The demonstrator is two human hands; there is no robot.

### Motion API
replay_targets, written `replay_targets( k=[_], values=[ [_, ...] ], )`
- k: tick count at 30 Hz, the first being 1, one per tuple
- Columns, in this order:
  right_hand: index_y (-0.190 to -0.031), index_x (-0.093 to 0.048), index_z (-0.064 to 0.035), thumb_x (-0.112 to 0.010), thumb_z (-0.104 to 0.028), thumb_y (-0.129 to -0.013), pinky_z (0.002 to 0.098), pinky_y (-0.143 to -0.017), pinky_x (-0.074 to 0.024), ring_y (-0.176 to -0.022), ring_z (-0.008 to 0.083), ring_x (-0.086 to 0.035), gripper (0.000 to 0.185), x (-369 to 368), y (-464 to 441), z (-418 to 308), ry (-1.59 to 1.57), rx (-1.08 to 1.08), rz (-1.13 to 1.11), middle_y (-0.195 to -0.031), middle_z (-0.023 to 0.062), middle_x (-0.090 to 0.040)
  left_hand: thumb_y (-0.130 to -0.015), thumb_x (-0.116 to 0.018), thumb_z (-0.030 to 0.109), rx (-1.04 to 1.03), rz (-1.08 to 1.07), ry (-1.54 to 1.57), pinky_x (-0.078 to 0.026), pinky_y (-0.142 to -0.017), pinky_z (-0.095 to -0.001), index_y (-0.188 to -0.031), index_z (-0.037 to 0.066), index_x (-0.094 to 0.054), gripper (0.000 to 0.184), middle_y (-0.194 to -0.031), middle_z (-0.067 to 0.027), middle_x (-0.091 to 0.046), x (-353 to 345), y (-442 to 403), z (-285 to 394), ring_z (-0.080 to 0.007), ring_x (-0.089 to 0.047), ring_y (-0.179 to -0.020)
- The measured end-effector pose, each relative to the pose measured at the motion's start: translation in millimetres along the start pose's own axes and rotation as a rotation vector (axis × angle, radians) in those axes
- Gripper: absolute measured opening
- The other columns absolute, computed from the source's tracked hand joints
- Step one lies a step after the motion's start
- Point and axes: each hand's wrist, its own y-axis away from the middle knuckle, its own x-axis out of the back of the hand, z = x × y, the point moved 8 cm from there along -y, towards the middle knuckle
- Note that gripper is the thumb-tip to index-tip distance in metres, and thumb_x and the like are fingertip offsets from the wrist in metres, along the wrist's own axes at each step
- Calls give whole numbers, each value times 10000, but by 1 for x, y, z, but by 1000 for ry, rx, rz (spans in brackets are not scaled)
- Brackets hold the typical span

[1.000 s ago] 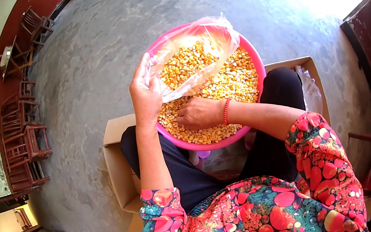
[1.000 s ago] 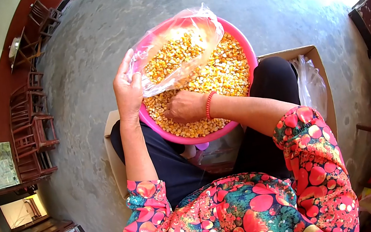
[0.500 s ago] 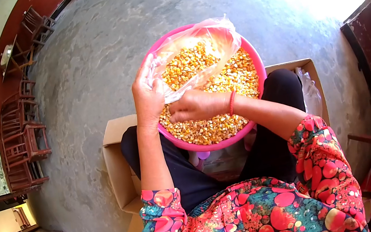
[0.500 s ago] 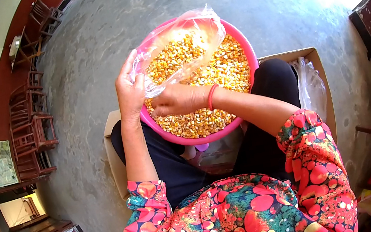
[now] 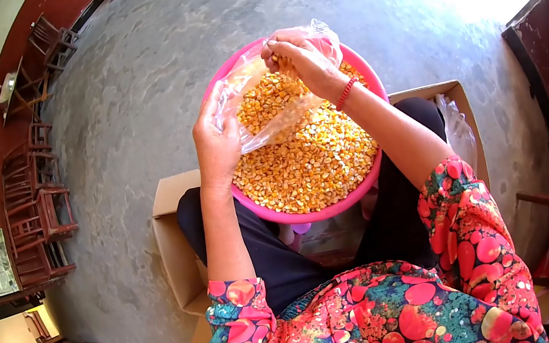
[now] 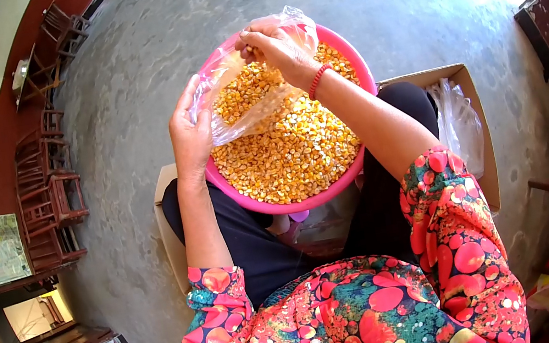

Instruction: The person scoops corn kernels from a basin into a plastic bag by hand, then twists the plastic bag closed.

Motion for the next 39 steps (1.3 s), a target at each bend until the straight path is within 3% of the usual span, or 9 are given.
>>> replay_targets(
  k=[3, 7, 13, 18, 24, 26, 28, 34, 39],
  values=[
    [-857, -633, -16, -482, -277, -928, 278, -852, -437, -852, 139, -585, 309, -6, 3, -7, 10, 60, -54, -846, 65, -642, -776, -429, -140, -7, 2, -9, -415, -996, -309, -1297, -55, -486, 531, -1268, -196, -560, 1, -1, -1, -229, -547, -1173],
    [-870, -639, -30, -500, -277, -923, 261, -795, -457, -820, 116, -583, 288, -9, 11, -18, 124, 79, -76, -827, 35, -636, -773, -425, -134, -28, 10, -13, -405, -1008, -314, -1296, -57, -486, 532, -1272, -197, -558, 4, -1, -2, -235, -543, -1177],
    [-862, -616, -60, -530, -257, -927, 217, -637, -445, -714, 47, -539, 224, -58, 51, -25, 228, -80, -413, -764, -44, -582, -802, -445, -115, -10, 0, 5, -385, -1011, -282, -1317, -64, -463, 518, -1298, -151, -535, 5, -1, -4, -188, -526, -1174],
    [-822, -655, -38, -609, -130, -793, 375, -654, -509, -681, 280, -646, 107, -119, 104, -12, 492, 359, -730, -732, 133, -653, -763, -408, -128, 16, 5, 68, -415, -1000, -318, -1294, -53, -487, 542, -1254, -201, -563, 3, 0, -8, -237, -550, -1164],
    [-1022, -650, -77, -589, -101, -745, 399, -847, -465, -957, 284, -584, 284, -141, 134, 27, 886, 568, -761, -962, 121, -610, -801, -446, -106, -6, 19, 21, -409, -1006, -323, -1303, -51, -473, 506, -1276, -198, -548, 5, 0, 0, -239, -541, -1175],
    [-1044, -615, -53, -553, -121, -778, 441, -952, -402, -1165, 274, -489, 281, -143, 139, 37, 1076, 544, -779, -1176, 121, -553, -812, -474, -90, 11, 26, 29, -400, -1006, -307, -1309, -51, -471, 499, -1292, -175, -538, 6, -1, -2, -213, -530, -1176],
    [-1088, -612, -77, -538, -157, -802, 448, -929, -401, -1109, 260, -506, 306, -142, 141, 42, 1094, 633, -738, -1123, 106, -555, -823, -502, -75, 29, 32, 37, -390, -1007, -292, -1314, -50, -468, 493, -1308, -152, -528, 7, -1, -5, -188, -519, -1177],
    [-857, -634, -86, -538, -182, -799, 389, -839, -432, -929, 238, -572, 147, -139, 137, 56, 1252, 511, -893, -882, 69, -585, -834, -551, -29, -64, 32, -68, -387, -1024, -335, -1309, -43, -465, 482, -1295, -183, -540, 11, -2, 2, -244, -513, -1206],
    [-785, -616, -60, -516, -190, -831, 432, -647, -495, -714, 311, -630, 170, -133, 132, 69, 1143, 428, -861, -729, 136, -624, -835, -585, -9, -16, 79, 6, -389, -1023, -335, -1317, -28, -460, 498, -1297, -183, -538, 13, -2, -7, -244, -516, -1201]
  ],
)
